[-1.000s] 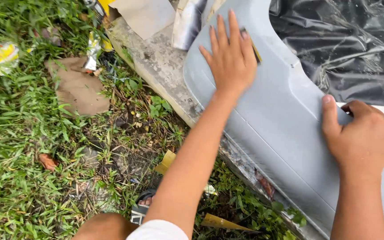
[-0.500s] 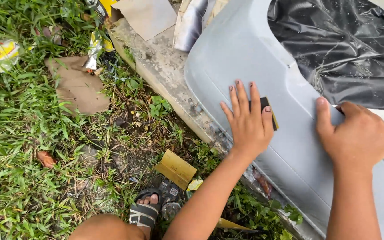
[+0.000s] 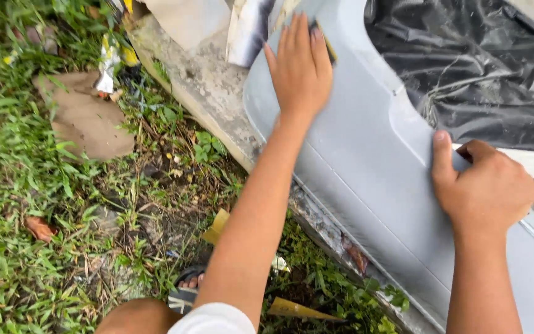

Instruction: Sanding a car bumper with sandpaper and water to smooth the surface.

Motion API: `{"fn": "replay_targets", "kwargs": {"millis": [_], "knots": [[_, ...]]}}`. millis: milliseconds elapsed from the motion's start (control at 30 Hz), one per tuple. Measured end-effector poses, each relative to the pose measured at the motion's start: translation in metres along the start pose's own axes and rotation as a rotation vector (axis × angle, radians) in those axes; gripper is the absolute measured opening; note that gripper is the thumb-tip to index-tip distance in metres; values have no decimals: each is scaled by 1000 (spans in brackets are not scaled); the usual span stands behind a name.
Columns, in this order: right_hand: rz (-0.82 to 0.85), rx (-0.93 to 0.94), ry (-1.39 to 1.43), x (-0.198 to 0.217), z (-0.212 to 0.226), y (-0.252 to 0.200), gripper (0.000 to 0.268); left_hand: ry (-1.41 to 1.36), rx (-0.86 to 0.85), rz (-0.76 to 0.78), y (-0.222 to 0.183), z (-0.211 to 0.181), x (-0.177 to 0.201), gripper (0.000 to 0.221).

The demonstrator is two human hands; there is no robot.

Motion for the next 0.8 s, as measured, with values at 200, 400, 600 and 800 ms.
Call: {"fn": "replay_targets", "kwargs": {"millis": [200,400,600,800], "knots": [[10,7,-15,-7,-1,-5,65,-21,-122,16,-122,-41,26,70],[-47,16,-14,-6,-1,-5,65,-165,-160,95,-192,-70,56,84],[-18,-1,22,-9,-2,-5,66,-154,-103,263,-192,-69,71,83],[-14,-11,39,-12,-3,-4,66,39,-182,146,-128,-34,45,76]]}}
Point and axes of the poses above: each hand's wrist, its own y-axis towards the middle knuckle, its own x-axis out of the back of the hand, z = x × y, the point moved 3 cm from there along y, towards the middle knuckle, and after that the axes turned 6 degrees about -z, right-handed, at the moved point
